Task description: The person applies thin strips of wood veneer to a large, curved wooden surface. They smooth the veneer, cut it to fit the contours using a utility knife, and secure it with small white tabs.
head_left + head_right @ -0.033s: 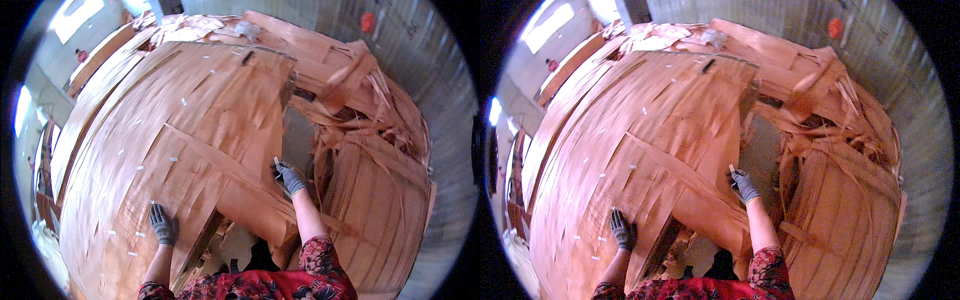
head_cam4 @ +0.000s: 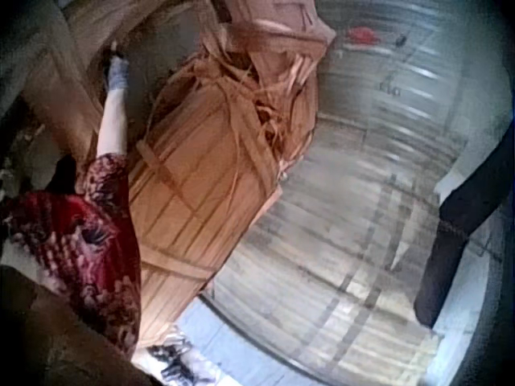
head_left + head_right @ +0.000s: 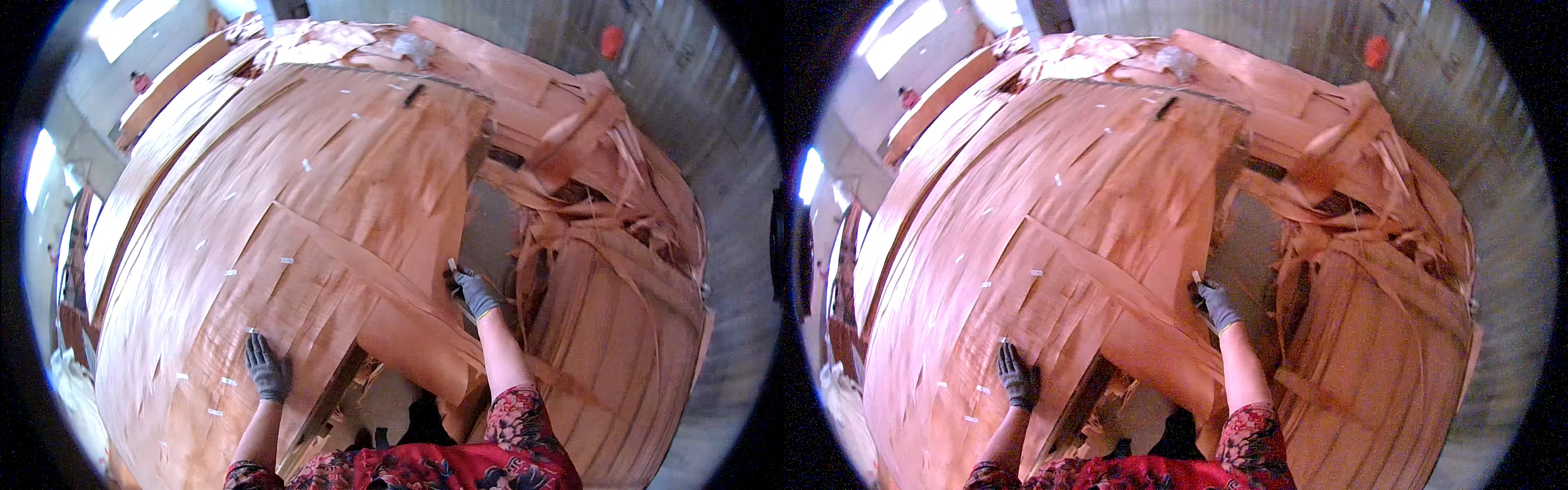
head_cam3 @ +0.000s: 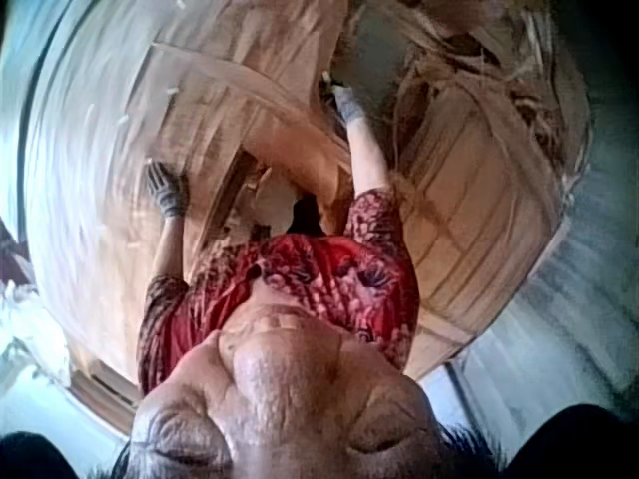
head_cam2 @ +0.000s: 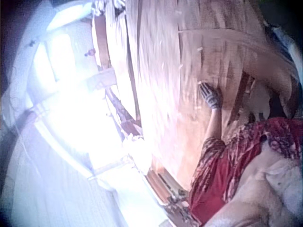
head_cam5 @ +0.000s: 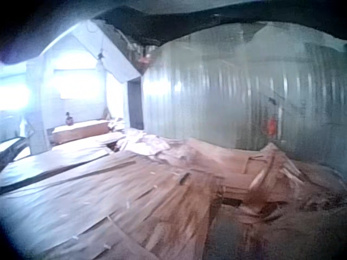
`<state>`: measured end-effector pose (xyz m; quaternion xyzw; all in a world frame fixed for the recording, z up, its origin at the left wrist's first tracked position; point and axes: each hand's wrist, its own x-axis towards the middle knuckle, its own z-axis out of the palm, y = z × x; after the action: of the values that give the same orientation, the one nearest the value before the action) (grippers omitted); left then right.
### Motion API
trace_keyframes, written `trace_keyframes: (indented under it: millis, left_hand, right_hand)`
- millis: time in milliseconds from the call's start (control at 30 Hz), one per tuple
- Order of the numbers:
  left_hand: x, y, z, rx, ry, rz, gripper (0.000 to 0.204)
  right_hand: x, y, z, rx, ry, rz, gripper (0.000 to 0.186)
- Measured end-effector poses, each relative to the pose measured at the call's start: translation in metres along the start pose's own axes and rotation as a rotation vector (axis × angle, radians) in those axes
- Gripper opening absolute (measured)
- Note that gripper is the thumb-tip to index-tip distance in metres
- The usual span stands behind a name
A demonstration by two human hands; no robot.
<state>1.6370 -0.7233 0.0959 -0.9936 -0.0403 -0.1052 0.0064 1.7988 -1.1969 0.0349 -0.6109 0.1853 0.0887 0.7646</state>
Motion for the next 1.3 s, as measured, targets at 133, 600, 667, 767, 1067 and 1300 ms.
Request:
trace_keyframes:
  millis: [133,600,667,767,1067,1300]
  left_hand:
    - [0.014,0.017,-0.002,-0.051,0.036,0.013,0.081]
    - [0.014,0.012,0.003,-0.176,0.095,0.011,0.08]
    - [0.008,0.003,-0.012,-0.09,0.074,-0.016,0.079]
    - [0.009,0.006,-0.003,-0.142,0.075,-0.004,0.079]
    - [0.023,0.009,-0.017,-0.058,0.086,-0.224,0.078]
    - [0.09,0.07,-0.023,-0.439,0.312,-0.62,0.084]
  right_hand:
    - [0.038,0.018,-0.02,-0.021,0.105,0.144,0.028]
    - [-0.099,0.017,-0.296,-0.877,0.747,0.284,0.033]
    - [-0.137,0.025,-0.309,-0.837,0.831,0.373,0.039]
    - [-0.203,0.029,-0.41,-0.285,1.012,0.354,0.038]
    - [-0.053,-0.033,-0.402,-1.199,1.039,0.296,0.019]
    - [0.188,-0.22,-0.256,-0.119,0.6,-0.342,0.025]
